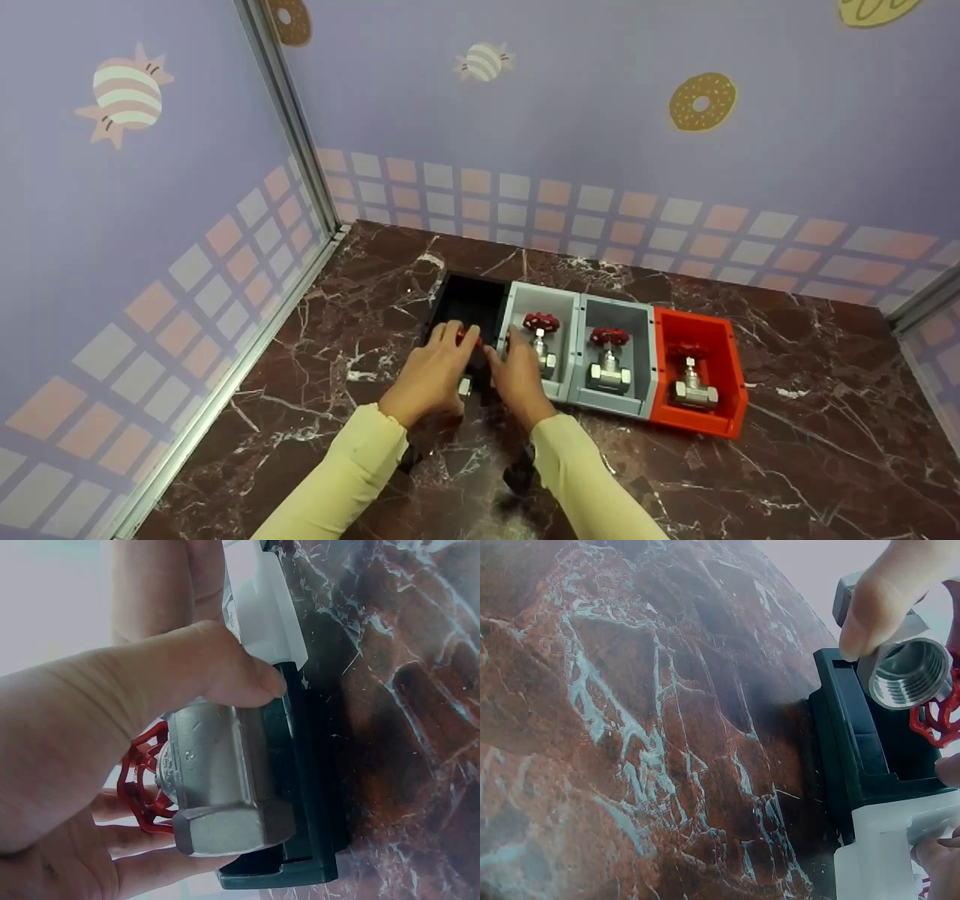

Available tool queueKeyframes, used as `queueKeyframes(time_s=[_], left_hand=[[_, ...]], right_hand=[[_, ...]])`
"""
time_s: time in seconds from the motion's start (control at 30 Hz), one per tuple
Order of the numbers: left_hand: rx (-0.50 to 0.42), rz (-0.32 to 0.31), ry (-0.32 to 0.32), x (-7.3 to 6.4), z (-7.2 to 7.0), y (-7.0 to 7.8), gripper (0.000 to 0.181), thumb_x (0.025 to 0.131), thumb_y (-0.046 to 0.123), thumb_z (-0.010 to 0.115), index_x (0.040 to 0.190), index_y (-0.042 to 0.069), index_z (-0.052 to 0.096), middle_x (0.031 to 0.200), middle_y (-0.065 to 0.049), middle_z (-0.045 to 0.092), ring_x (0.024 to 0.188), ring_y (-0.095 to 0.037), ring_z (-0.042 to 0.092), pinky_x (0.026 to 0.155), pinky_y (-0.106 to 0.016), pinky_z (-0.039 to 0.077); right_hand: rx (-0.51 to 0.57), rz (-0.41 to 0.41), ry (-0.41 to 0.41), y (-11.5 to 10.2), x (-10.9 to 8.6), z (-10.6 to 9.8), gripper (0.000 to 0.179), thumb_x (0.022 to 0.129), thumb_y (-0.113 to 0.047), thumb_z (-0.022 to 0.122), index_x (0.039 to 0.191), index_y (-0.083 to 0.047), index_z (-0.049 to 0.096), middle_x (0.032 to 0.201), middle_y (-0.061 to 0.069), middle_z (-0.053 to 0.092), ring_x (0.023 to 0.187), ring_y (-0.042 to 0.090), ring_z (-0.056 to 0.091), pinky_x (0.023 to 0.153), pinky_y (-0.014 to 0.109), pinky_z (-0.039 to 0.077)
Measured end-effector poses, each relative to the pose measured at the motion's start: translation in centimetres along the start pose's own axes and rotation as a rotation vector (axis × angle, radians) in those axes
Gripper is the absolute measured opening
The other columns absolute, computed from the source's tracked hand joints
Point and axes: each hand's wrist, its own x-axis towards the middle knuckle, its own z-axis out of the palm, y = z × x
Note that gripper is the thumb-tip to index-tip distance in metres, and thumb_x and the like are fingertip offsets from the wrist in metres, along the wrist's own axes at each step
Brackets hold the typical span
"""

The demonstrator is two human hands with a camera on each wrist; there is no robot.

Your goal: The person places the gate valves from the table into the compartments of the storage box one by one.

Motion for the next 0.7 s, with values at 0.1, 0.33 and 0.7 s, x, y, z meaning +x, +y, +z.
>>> queueKeyframes(time_s=[0.1, 0.33, 0.7], left_hand=[[-0.005, -0.001, -0.007, 0.3, 0.0, 0.0, 0.109, 0.051, 0.025, 0.092, 0.143, 0.008, 0.037, 0.137, -0.02, 0.043, 0.125, -0.038, 0.046, 0.067, -0.05, 0.054], [-0.001, -0.002, -0.014, 1.0, -0.2, -0.1, 0.109, 0.051, 0.024, 0.092, 0.143, 0.008, 0.036, 0.137, -0.021, 0.043, 0.125, -0.038, 0.046, 0.065, -0.05, 0.054], [0.018, -0.03, -0.028, 2.0, -0.2, -0.4, 0.113, 0.049, 0.027, 0.094, 0.144, 0.009, 0.036, 0.137, -0.02, 0.043, 0.124, -0.037, 0.046, 0.068, -0.051, 0.054]], right_hand=[[0.003, -0.006, -0.01, 0.0, 0.0, 0.0, 0.062, 0.095, -0.021, 0.061, 0.145, 0.005, 0.036, 0.146, 0.024, 0.043, 0.136, 0.036, 0.042, 0.109, 0.048, 0.038], [0.001, -0.025, -0.022, 0.0, -0.1, -0.1, 0.061, 0.096, -0.019, 0.059, 0.146, 0.006, 0.034, 0.148, 0.026, 0.04, 0.138, 0.036, 0.04, 0.11, 0.048, 0.037], [-0.012, -0.052, -0.017, 0.0, 0.0, -0.1, 0.062, 0.096, -0.018, 0.06, 0.144, 0.01, 0.034, 0.137, 0.031, 0.049, 0.097, 0.03, 0.068, 0.102, 0.045, 0.045]])
